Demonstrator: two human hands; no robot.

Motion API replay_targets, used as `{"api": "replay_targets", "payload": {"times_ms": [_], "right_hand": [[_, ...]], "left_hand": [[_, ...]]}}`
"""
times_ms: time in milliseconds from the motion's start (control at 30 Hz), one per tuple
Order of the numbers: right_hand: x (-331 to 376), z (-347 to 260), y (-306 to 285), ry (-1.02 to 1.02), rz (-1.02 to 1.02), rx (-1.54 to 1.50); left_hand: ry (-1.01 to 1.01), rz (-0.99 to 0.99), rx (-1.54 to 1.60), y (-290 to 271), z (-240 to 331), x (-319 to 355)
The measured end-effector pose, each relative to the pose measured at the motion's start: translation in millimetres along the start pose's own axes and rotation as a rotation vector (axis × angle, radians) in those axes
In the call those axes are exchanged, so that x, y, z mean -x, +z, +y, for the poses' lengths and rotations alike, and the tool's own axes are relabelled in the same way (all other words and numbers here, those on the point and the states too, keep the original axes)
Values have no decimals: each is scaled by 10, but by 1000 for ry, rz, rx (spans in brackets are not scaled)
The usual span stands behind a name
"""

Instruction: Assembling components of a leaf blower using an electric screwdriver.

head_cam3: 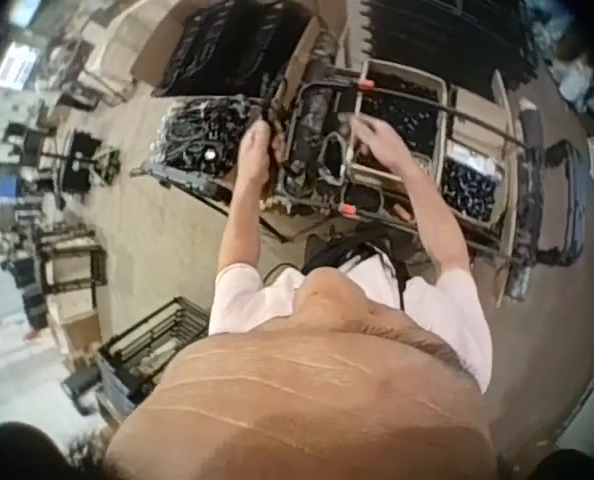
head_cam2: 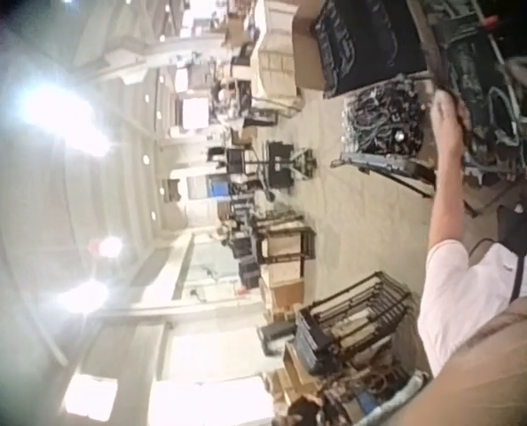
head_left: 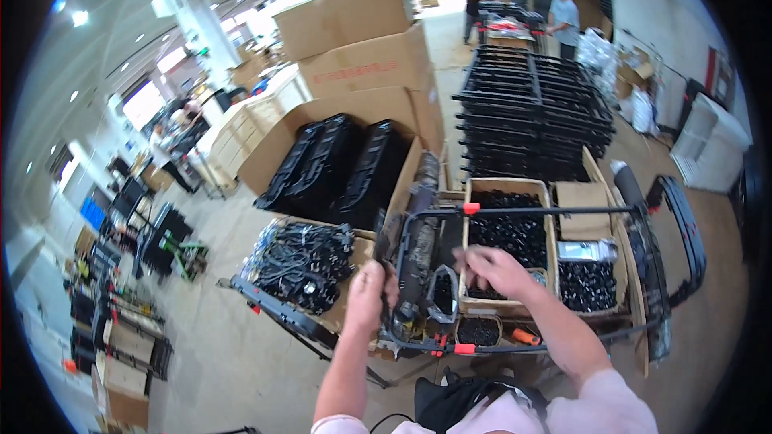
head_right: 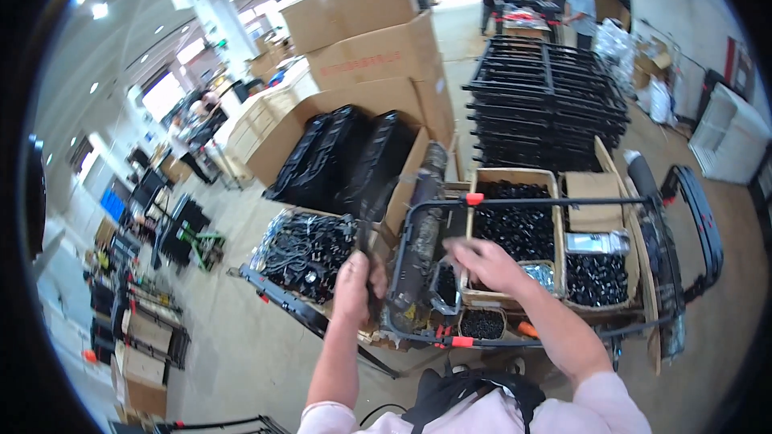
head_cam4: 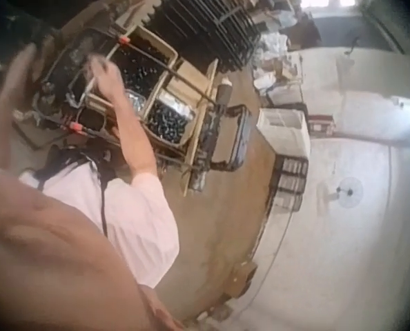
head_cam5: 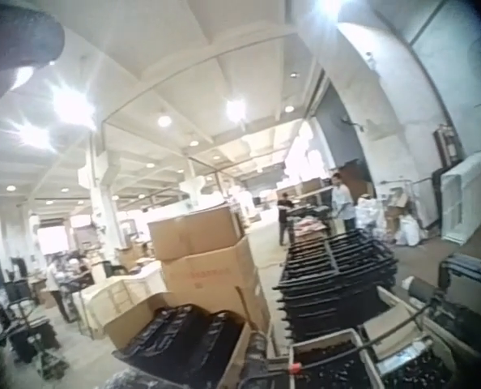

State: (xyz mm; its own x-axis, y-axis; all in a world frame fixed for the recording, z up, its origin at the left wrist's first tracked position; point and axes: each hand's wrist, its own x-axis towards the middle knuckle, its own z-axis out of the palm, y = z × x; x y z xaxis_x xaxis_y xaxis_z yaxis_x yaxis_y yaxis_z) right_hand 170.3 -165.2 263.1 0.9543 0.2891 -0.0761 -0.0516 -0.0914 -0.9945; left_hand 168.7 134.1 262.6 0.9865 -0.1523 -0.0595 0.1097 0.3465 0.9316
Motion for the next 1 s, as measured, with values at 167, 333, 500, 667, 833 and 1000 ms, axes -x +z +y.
{"api": "replay_targets", "payload": {"times_ms": [167, 333, 500, 667, 833, 1000], "right_hand": [[-518, 73, -86, -83, 175, -368], [-586, 248, -520, -79, 409, -619], [-719, 314, -1085, -7, 524, -1123], [-639, 193, -1541, -74, 653, -1032], [-432, 60, -1771, -104, 764, -953], [52, -192, -1398, -129, 673, -712]], "left_hand": [[-266, -215, 30, 540, -756, 104], [-461, -310, 74, 962, -1108, 238], [-521, -425, 51, 1130, -1233, 365], [-536, -544, -36, 1139, -1261, 367], [-569, -635, -98, 1177, -1226, 394], [-454, -745, -354, 864, -1428, 524]]}}
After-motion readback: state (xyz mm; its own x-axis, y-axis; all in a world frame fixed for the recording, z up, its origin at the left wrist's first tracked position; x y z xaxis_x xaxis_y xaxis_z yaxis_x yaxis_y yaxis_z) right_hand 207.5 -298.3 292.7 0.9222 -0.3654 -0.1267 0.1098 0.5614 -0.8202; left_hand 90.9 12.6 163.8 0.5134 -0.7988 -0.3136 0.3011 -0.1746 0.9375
